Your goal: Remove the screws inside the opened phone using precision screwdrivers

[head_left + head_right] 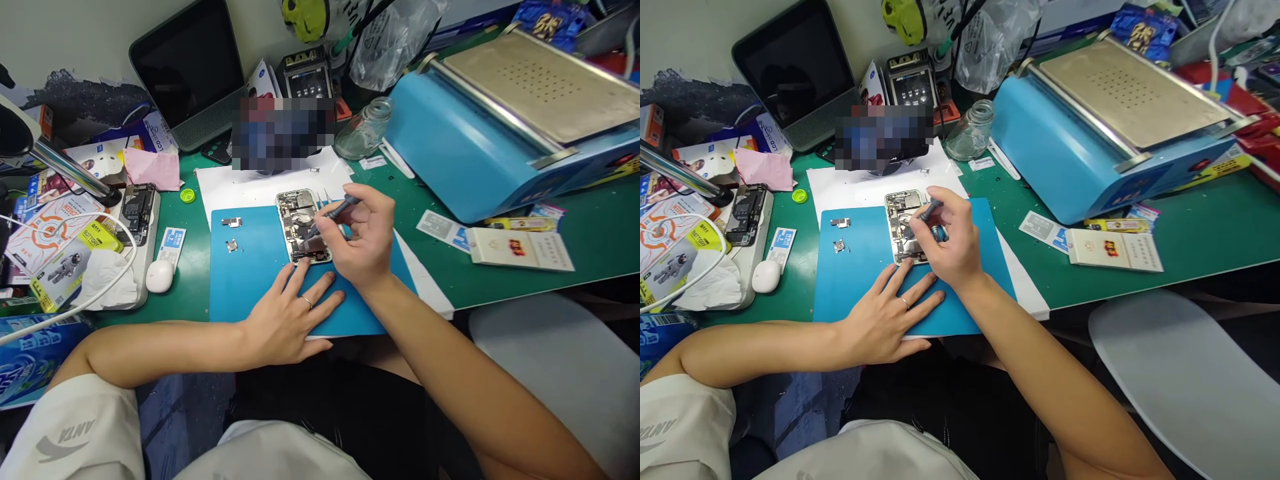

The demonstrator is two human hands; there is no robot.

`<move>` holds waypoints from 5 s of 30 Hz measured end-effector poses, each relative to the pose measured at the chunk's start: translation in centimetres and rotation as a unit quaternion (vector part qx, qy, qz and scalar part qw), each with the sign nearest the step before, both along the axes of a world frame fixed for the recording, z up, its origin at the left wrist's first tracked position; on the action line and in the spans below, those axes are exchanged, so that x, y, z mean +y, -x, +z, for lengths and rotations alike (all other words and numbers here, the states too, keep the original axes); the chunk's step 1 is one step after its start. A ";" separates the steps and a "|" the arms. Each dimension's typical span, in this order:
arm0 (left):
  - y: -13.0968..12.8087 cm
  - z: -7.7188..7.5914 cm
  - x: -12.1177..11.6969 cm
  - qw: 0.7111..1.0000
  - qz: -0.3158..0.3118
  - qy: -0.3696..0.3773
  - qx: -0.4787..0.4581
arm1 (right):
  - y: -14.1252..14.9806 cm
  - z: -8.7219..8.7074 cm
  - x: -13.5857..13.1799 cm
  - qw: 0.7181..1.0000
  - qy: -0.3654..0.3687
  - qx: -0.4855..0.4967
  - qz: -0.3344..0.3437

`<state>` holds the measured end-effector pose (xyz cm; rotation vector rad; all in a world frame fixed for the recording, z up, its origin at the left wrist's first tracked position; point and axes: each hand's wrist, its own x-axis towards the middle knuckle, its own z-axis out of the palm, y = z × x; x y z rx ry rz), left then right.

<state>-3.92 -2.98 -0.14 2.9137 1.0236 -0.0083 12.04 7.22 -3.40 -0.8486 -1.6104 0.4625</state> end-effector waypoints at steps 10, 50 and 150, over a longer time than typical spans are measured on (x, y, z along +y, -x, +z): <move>0.2 -0.2 0.4 0.999 -0.017 0.029 -0.029 | -0.4 0.0 0.4 0.998 -0.031 0.010 -0.052; 0.3 0.1 0.6 0.999 0.007 0.039 -0.025 | -0.1 0.2 0.6 0.998 0.008 0.045 -0.036; 0.1 -0.3 0.7 0.998 0.006 0.041 -0.039 | -0.5 0.1 0.0 0.992 0.119 -0.032 0.004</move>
